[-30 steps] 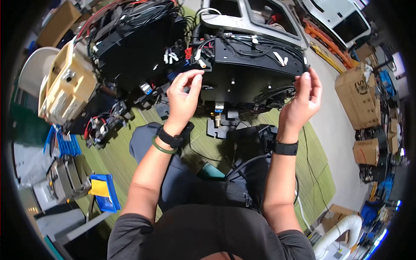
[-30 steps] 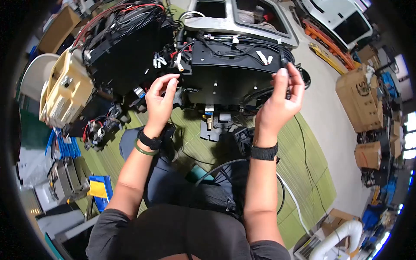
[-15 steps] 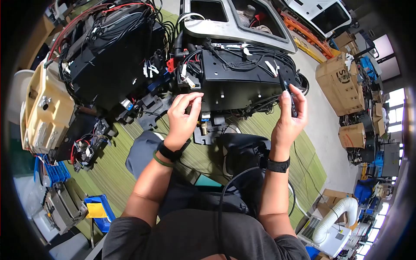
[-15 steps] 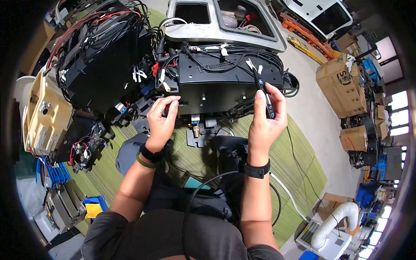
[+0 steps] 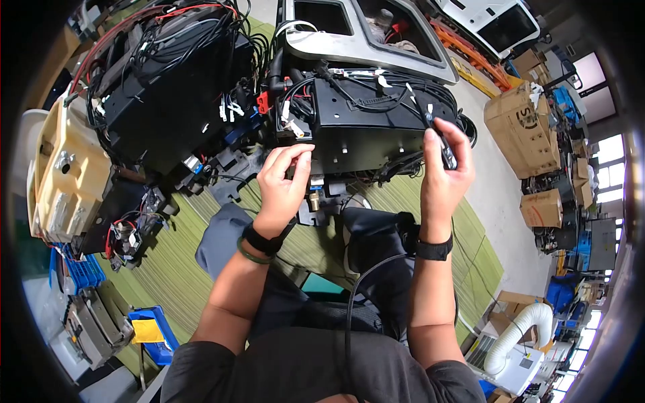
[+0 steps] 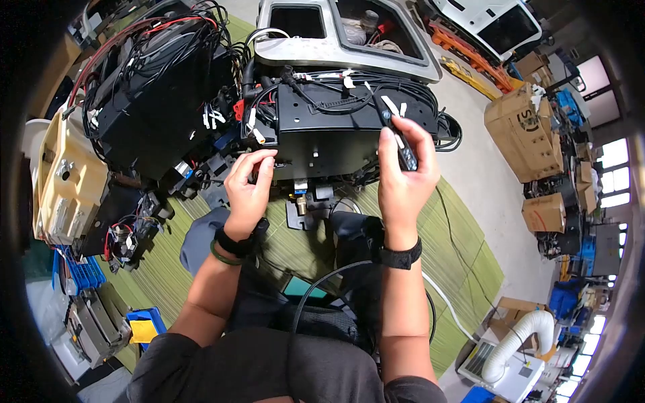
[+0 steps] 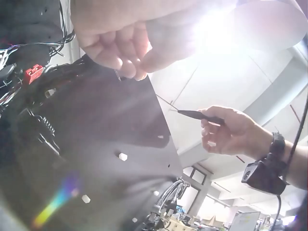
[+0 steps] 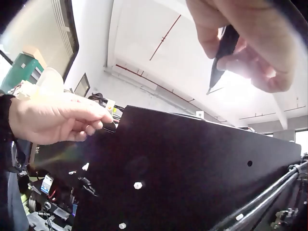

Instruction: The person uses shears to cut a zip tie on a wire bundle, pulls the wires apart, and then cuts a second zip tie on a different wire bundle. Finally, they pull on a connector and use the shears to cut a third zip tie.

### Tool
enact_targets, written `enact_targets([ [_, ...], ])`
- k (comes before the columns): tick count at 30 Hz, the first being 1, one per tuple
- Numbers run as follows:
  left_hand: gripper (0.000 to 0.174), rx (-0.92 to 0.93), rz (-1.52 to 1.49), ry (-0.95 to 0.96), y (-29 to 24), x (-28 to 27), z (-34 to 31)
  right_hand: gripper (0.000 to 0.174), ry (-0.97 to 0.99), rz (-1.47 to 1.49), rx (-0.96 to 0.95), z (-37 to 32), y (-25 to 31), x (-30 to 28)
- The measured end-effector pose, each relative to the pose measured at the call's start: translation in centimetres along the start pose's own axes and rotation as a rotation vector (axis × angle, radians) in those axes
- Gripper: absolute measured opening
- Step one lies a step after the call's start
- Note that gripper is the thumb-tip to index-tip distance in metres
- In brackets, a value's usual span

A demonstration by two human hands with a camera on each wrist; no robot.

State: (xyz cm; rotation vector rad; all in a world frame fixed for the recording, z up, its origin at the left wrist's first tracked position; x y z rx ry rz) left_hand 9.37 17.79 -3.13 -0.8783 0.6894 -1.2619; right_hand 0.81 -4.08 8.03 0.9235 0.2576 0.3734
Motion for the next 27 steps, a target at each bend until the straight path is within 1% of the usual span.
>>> enact_targets([
  [3,0.013,0.014,0.032,-0.009,-0.4,-0.6,0.2,0.022,-0.011,-0.008,-0.090,1.5,0.7,0.7],
  [10,0.014,0.085,0.087,-0.018,-1.2,-1.2,0.5,0.020,-0.028,0.169,-0.011,2.3,-1.1,2.4],
  [13,0.014,0.088,0.125,-0.006,-1.2,-1.2,0.3,0.019,-0.138,0.224,0.040,1.9,-3.1,2.2],
  [14,0.014,0.084,0.134,0.004,-1.2,-1.1,0.3,0.019,-0.133,0.239,0.048,1.7,-3.3,2.4],
  [16,0.014,0.092,0.151,0.010,-1.3,-1.2,0.1,0.019,-0.178,0.257,0.122,0.8,-4.1,2.3],
  [18,0.013,0.053,0.142,0.000,-1.4,-1.2,-0.2,0.020,-0.195,0.295,0.101,0.7,-4.5,2.5],
  [20,0.013,0.040,0.132,-0.009,-1.6,-1.0,-0.6,0.020,-0.183,0.260,0.054,0.9,-3.4,2.1],
  [21,0.013,0.031,0.118,-0.014,-1.9,-0.8,-0.8,0.020,-0.154,0.328,0.116,0.8,-2.9,2.2],
  [24,0.013,0.022,0.104,-0.029,-2.6,-0.1,-1.1,0.021,-0.192,0.354,0.101,0.0,-3.5,1.5],
  [25,0.013,0.019,0.108,-0.032,-2.8,-0.1,-1.3,0.022,-0.208,0.337,0.125,-0.4,-3.6,1.3],
  [26,0.013,0.024,0.121,-0.049,-3.1,-0.2,-1.2,0.022,-0.193,0.353,0.128,-0.9,-3.8,1.6],
  [27,0.014,0.004,0.103,-0.067,-3.2,-0.1,-1.0,0.022,-0.231,0.317,0.053,-1.2,-4.0,1.5],
])
Point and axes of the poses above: each hand's wrist, its own z-axis towards the middle knuckle, its own x-axis out of the palm, y = z × x, the point moved 6 cm from there along z, towards the middle knuckle, and after that the axes turned 15 degrees about -y, right-handed, at the moved point
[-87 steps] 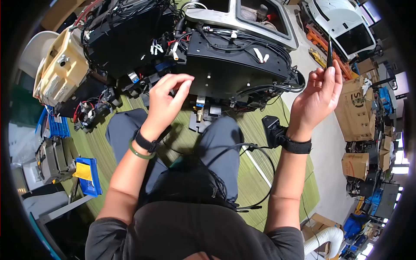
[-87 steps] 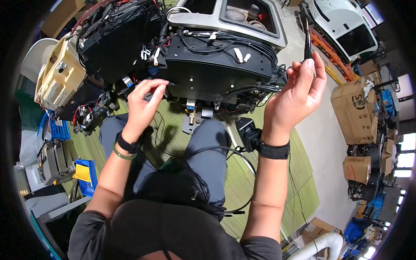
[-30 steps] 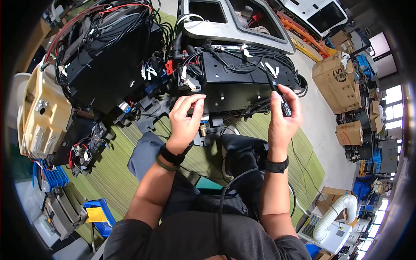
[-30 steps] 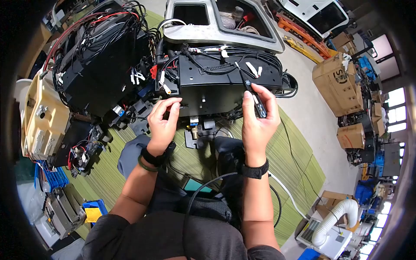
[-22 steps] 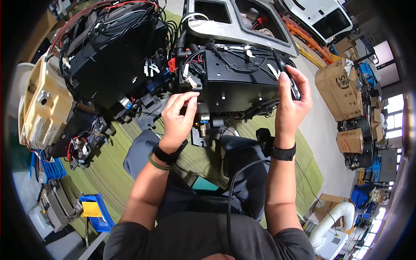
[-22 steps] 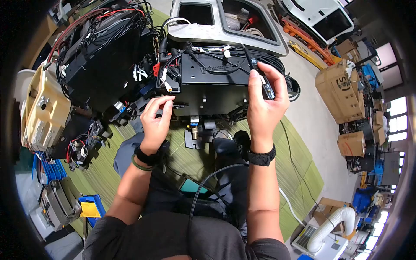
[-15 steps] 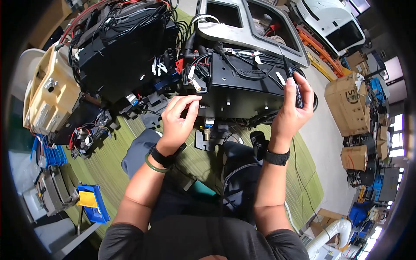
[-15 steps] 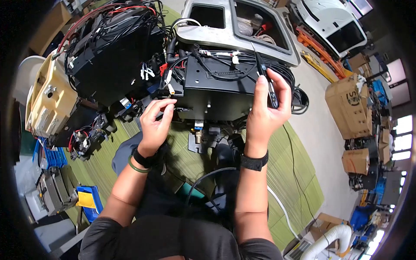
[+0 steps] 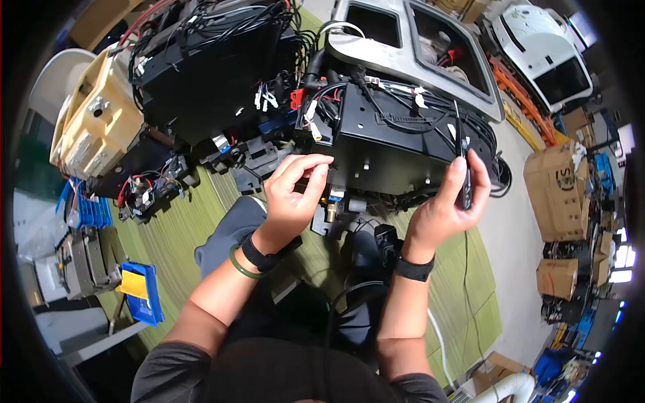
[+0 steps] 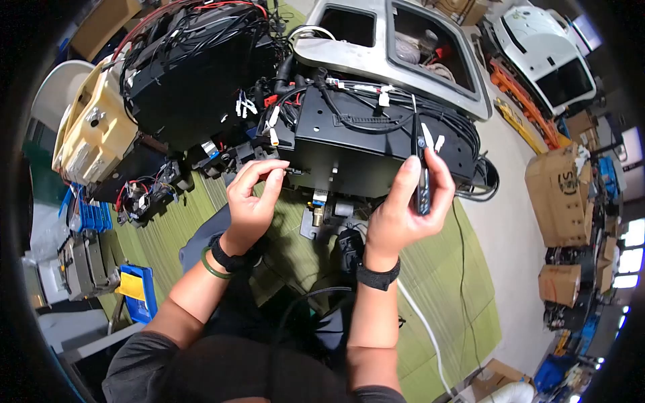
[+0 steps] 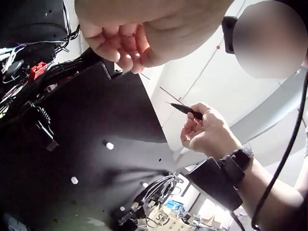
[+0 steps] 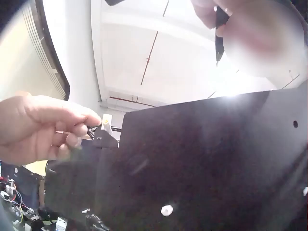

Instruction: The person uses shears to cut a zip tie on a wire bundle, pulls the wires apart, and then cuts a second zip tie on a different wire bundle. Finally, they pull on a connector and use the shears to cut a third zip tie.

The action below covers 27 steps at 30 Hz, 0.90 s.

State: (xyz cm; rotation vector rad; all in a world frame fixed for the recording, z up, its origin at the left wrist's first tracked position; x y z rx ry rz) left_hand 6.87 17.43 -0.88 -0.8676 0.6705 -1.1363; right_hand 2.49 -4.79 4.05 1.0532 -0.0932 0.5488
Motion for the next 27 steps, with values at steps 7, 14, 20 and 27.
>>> enact_targets([
  [7,0.014,0.140,0.030,-0.102,-0.3,1.3,0.7,0.022,-0.119,-0.043,-0.100,-0.3,0.4,1.0],
  [14,0.016,0.234,-0.072,-0.006,0.3,3.5,-0.2,0.019,0.009,0.022,-0.071,-2.4,-0.8,-0.5],
  [20,0.015,0.237,-0.033,0.033,1.2,2.9,0.2,0.025,0.034,-0.060,-0.110,-3.1,-1.2,-1.0],
  [27,0.016,0.211,-0.029,0.004,1.6,2.5,0.4,0.019,0.151,-0.174,-0.235,-4.0,-2.1,-2.0],
])
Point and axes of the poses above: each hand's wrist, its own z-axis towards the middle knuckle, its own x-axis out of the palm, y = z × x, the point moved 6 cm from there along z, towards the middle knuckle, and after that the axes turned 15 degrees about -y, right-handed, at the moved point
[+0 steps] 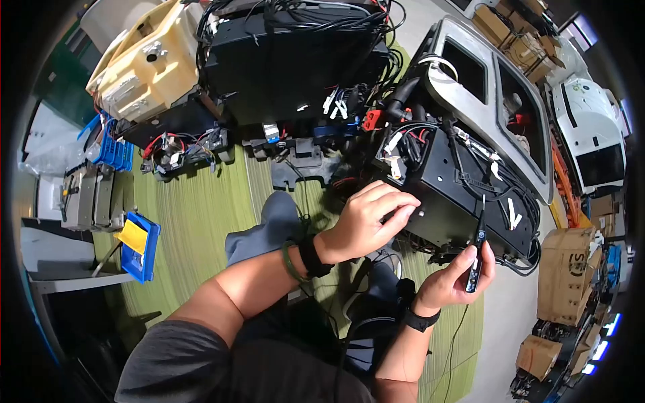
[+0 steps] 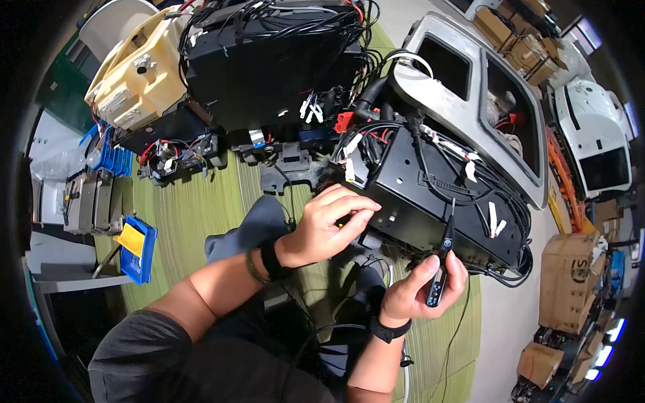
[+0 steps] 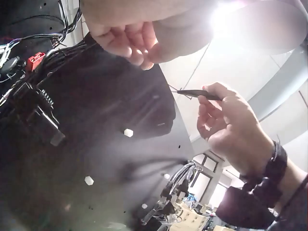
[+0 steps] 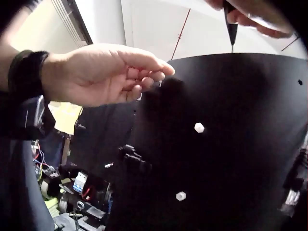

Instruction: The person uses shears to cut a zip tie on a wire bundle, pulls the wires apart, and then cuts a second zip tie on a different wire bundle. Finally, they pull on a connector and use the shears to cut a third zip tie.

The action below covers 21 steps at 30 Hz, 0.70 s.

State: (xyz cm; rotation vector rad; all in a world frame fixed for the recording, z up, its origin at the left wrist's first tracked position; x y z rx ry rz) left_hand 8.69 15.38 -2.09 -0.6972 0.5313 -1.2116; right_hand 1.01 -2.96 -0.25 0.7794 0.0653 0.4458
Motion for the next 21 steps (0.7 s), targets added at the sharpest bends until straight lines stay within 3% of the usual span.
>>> enact_targets([
  [6,0.016,0.016,0.010,0.005,0.0,-0.7,0.1,0.024,0.080,0.052,-0.005,-0.6,-0.1,0.1],
  [10,0.016,0.016,-0.003,0.007,0.0,-0.7,0.2,0.028,0.023,0.094,0.058,-0.7,-0.7,0.3],
  [21,0.014,0.006,0.026,0.027,-0.2,0.3,0.0,0.032,0.066,0.157,0.006,-0.8,-0.4,0.2],
])
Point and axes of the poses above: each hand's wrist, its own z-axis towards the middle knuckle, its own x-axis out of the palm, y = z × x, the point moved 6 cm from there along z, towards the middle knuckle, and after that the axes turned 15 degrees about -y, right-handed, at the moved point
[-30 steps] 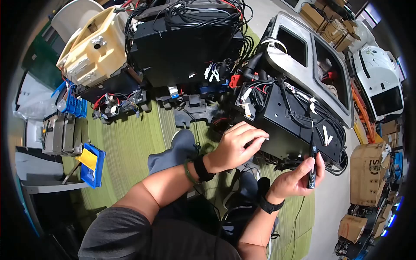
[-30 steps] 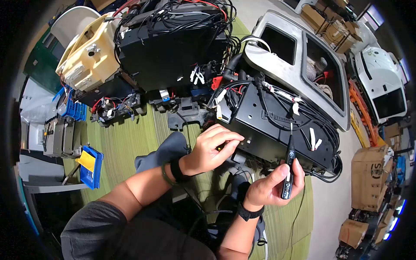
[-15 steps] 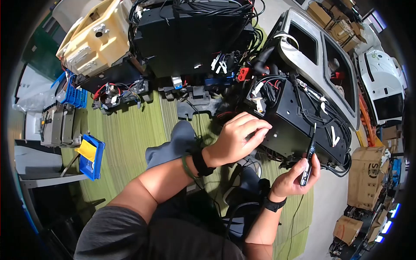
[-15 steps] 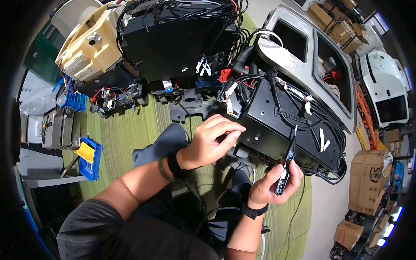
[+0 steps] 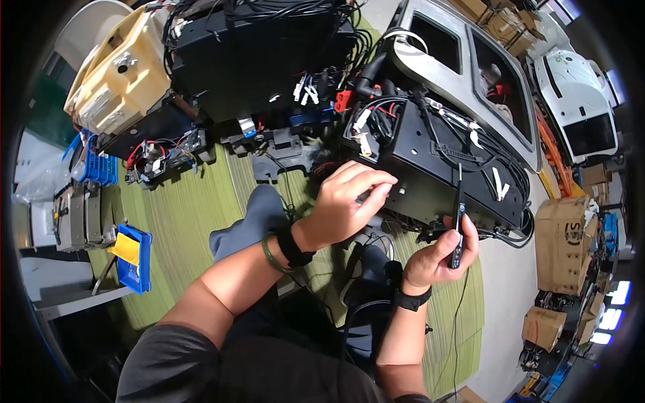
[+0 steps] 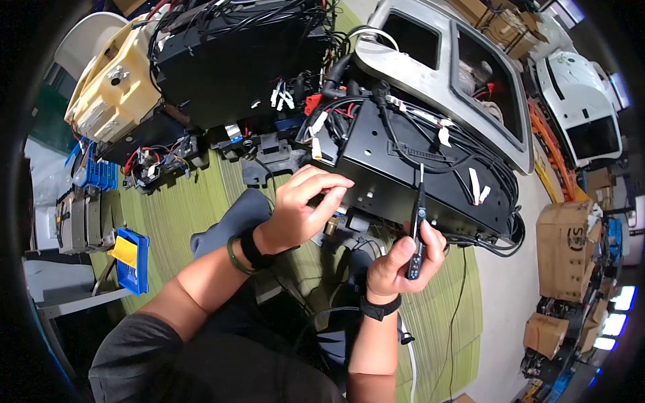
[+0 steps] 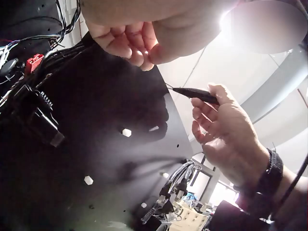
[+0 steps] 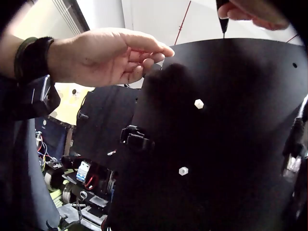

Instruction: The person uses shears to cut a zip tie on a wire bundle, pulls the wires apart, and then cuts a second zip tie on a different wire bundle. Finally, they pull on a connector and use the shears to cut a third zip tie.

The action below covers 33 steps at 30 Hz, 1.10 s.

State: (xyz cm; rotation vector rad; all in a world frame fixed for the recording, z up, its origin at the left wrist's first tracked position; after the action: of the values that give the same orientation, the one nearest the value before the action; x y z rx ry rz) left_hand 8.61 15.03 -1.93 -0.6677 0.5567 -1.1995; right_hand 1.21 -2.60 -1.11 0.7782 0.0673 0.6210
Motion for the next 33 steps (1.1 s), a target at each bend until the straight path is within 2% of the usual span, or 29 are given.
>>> enact_targets([
  [16,0.017,-0.009,0.050,0.001,-0.3,-0.4,0.3,0.025,0.037,-0.044,-0.105,-0.2,0.7,0.3],
  [32,0.016,-0.008,0.025,0.030,-0.4,-0.2,0.0,0.024,0.047,-0.026,-0.025,0.2,0.7,0.3],
  [33,0.016,-0.012,0.015,0.035,-0.4,-0.2,0.1,0.025,0.086,-0.037,-0.103,0.4,1.4,0.5],
])
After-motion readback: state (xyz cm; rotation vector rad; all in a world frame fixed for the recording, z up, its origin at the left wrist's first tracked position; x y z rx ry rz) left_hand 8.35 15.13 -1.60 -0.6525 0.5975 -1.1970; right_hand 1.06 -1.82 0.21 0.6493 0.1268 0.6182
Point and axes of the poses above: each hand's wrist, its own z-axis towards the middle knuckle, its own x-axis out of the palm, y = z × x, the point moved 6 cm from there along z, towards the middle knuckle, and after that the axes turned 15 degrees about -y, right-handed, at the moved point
